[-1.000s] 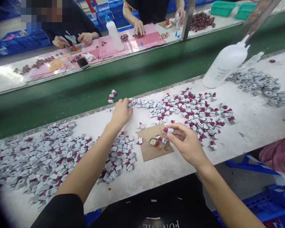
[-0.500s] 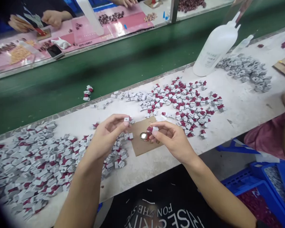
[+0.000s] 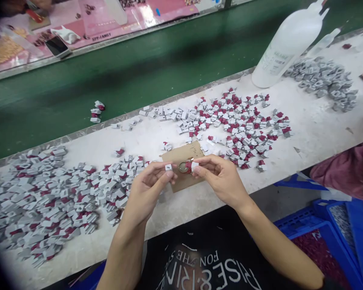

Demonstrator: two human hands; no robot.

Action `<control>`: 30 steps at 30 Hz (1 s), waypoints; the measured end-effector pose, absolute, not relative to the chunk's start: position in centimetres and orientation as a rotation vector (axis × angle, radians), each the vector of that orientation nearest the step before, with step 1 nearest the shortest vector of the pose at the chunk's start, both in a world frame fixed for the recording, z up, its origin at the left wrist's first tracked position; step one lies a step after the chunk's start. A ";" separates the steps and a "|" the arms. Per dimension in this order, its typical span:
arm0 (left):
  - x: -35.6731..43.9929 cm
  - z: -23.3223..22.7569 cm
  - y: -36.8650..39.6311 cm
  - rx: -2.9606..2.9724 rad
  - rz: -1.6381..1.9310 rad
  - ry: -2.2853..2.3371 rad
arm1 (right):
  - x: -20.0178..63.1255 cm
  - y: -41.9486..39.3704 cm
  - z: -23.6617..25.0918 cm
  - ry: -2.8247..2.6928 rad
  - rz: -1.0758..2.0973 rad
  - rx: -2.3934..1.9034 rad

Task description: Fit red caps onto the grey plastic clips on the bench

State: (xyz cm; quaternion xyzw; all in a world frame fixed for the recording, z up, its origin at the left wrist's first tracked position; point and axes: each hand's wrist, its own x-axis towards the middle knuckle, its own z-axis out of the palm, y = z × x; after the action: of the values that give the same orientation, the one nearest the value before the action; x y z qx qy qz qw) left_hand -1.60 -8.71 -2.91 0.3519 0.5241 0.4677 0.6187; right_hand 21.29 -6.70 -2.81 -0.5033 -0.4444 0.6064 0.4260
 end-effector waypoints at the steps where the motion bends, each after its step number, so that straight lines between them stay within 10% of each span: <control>1: -1.6 -3.0 -8.8 0.800 1.070 1.207 | 21.3 -6.7 -2.9 -1.115 1.514 -1.263; 30: -1.9 -3.3 -9.4 0.713 1.080 1.263 | 20.5 -7.2 -4.8 -1.119 1.449 -1.400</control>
State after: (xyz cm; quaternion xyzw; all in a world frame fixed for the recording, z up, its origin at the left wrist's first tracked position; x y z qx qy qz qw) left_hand -1.91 -9.42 -3.32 0.3098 0.5489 0.4692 0.6185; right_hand 20.50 -7.22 -4.83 -0.5552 -0.4437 0.5743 0.4063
